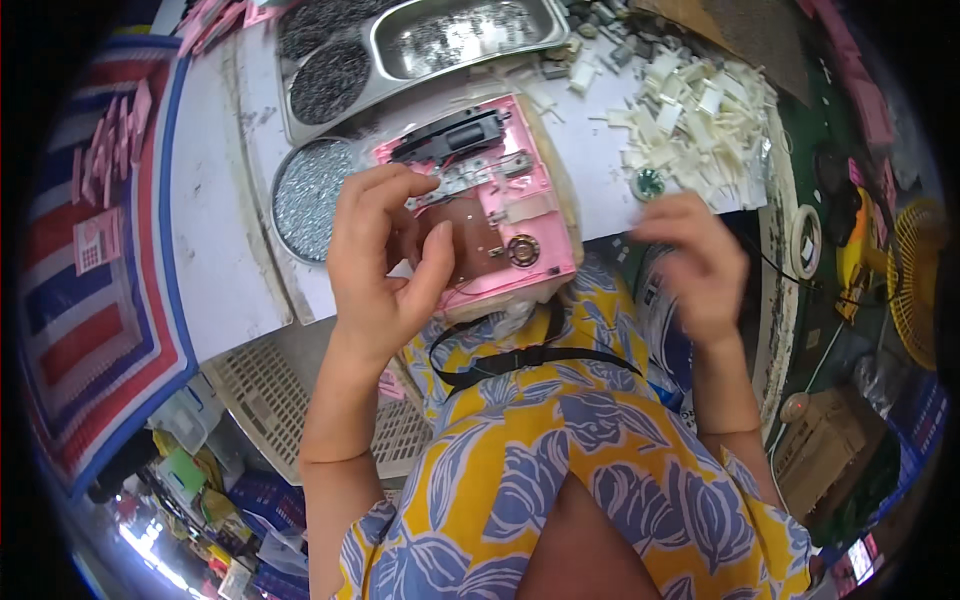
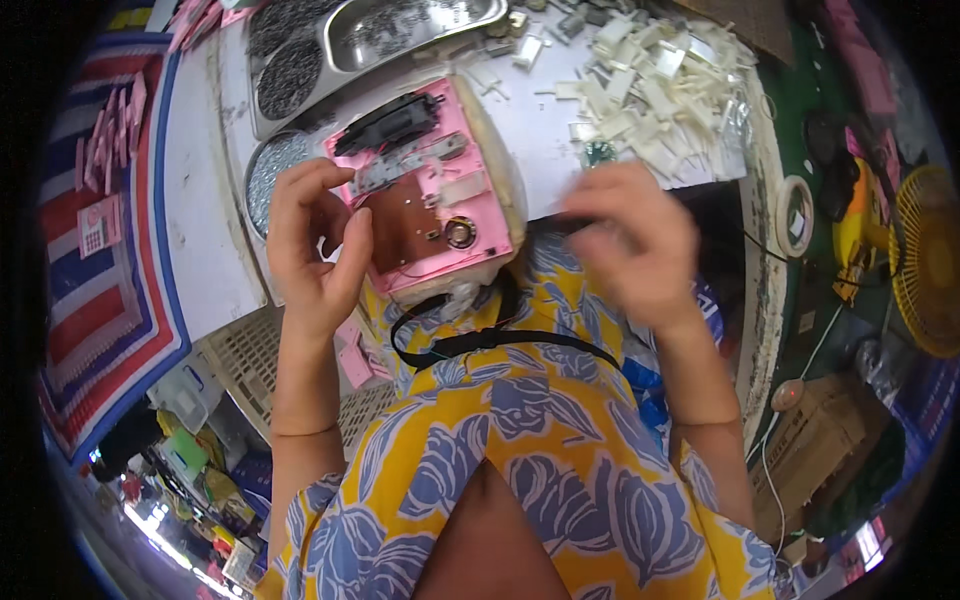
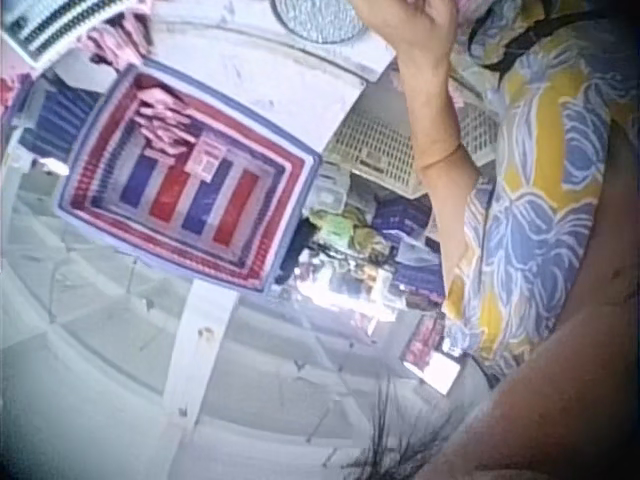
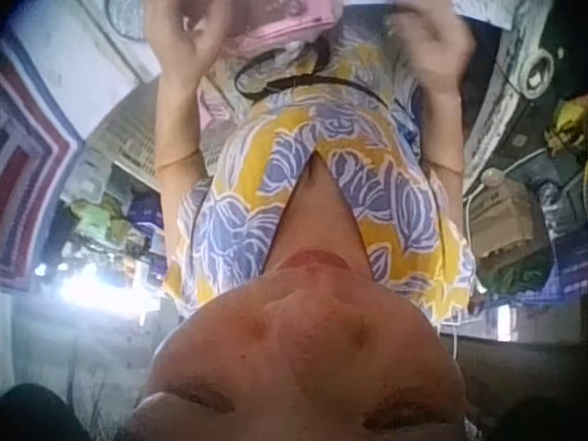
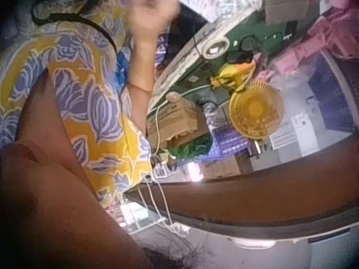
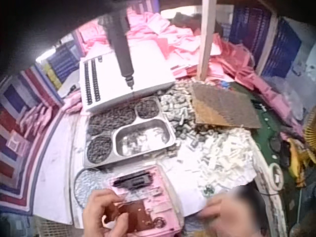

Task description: Soldering wires and assembling internal components of a pink electronic toy, then securing the casing with an electric screwdriver.

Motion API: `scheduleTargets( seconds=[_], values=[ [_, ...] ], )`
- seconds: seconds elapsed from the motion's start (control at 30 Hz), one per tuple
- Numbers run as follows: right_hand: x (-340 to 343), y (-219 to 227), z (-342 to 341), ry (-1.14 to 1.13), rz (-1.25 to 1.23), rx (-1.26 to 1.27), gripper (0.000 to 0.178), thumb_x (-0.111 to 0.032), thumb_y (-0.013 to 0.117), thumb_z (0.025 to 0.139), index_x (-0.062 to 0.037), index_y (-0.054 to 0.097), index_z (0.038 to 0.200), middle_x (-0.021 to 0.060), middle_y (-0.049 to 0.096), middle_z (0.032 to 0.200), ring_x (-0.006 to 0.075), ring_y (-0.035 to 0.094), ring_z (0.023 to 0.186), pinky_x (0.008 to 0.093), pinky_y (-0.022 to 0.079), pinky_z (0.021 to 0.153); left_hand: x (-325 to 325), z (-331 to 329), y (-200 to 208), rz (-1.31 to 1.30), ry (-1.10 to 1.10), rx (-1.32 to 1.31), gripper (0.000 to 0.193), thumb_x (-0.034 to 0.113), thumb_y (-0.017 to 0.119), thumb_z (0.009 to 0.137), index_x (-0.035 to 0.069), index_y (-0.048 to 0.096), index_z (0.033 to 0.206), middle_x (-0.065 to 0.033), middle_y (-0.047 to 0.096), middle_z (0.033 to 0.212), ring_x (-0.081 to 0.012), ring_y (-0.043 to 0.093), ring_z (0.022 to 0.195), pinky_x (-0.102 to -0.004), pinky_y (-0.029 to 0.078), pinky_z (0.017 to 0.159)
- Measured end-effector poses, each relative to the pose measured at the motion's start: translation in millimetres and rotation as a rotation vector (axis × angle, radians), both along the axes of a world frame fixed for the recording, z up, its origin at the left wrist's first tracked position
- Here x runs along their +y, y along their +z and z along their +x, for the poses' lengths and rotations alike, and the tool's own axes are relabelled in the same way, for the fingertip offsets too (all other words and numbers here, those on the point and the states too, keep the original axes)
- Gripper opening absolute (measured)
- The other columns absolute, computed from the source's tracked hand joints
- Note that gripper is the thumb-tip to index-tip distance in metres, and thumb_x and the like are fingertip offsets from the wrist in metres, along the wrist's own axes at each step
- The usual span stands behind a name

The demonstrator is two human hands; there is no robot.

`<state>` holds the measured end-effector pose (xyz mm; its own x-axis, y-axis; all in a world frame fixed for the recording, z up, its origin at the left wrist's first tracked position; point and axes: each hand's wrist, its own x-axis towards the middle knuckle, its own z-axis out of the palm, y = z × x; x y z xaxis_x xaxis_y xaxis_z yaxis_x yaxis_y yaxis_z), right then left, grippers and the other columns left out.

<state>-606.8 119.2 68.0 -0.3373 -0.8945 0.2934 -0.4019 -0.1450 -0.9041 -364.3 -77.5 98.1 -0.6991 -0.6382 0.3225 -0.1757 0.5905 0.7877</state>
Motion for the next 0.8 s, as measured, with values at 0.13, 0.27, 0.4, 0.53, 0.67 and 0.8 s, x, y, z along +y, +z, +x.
scheduleTargets(
  seconds=[0.13, 0.27, 0.4, 0.53, 0.67, 0.8],
  values=[
    [-51.2, 11.8, 38.4, 0.231, 0.050, 0.566, 0.035, -0.030, 0.082, 0.076, -0.0119, 0.074, 0.105, 0.0190, 0.055, 0.143, 0.0431, 0.039, 0.136, 0.0504, 0.035, 0.111, 3.2, 2.7, -1.0, -0.027, 0.006, 0.005, 0.032, -0.006, 0.069, 0.082, 0.001, 0.063, 0.113, -0.0109, 0.058, 0.110, -0.0090, 0.055, 0.067, -0.0232, 0.047, 0.056],
    [-52.1, 12.8, 43.7, 0.169, 0.204, 0.597, 0.039, -0.032, 0.080, 0.079, -0.0118, 0.073, 0.112, 0.0236, 0.045, 0.154, 0.0479, 0.025, 0.146, 0.0533, 0.024, 0.118, 8.1, -0.8, -8.9, -0.131, -0.022, -0.020, 0.030, -0.005, 0.071, 0.081, 0.003, 0.066, 0.109, -0.0125, 0.060, 0.109, -0.0183, 0.064, 0.071, -0.0281, 0.052, 0.059],
    [-39.7, 7.4, 66.0, -0.027, 0.273, 0.507, 0.034, -0.030, 0.080, 0.081, -0.0083, 0.075, 0.106, 0.0194, 0.043, 0.155, 0.0500, 0.031, 0.140, 0.0547, 0.032, 0.114, 6.1, -27.0, -11.7, -0.293, -0.112, -0.093, 0.028, 0.005, 0.077, 0.077, 0.008, 0.070, 0.104, -0.0108, 0.060, 0.113, -0.0263, 0.063, 0.085, -0.0369, 0.051, 0.070],
    [-40.0, 12.8, 69.8, -0.073, 0.250, 0.474, 0.029, -0.022, 0.078, 0.081, -0.0063, 0.075, 0.105, 0.0192, 0.050, 0.150, 0.0466, 0.036, 0.137, 0.0531, 0.031, 0.114, -11.2, -50.3, -22.1, -0.526, -0.137, -0.213, 0.033, 0.015, 0.081, 0.072, 0.012, 0.070, 0.103, -0.0095, 0.059, 0.117, -0.0305, 0.056, 0.107, -0.0446, 0.041, 0.091],
    [-64.5, 12.5, 33.4, -0.127, 0.101, 0.391, 0.014, -0.011, 0.076, 0.081, -0.0058, 0.074, 0.093, 0.0138, 0.071, 0.108, 0.0333, 0.062, 0.102, 0.0433, 0.049, 0.091, -26.4, -40.0, -21.2, -0.543, -0.118, -0.250, 0.026, 0.017, 0.082, 0.072, 0.012, 0.070, 0.095, -0.0089, 0.060, 0.115, -0.0294, 0.056, 0.105, -0.0450, 0.038, 0.092],
    [-105.6, 10.5, 22.4, -0.084, 0.196, 0.587, 0.017, -0.021, 0.075, 0.082, -0.0051, 0.070, 0.079, 0.0119, 0.069, 0.078, 0.0304, 0.067, 0.079, 0.0417, 0.054, 0.071, -26.4, -32.9, -21.9, -0.551, -0.092, -0.236, 0.018, 0.018, 0.080, 0.073, 0.013, 0.072, 0.088, -0.0066, 0.062, 0.118, -0.0277, 0.056, 0.105, -0.0445, 0.038, 0.092]
  ],
)
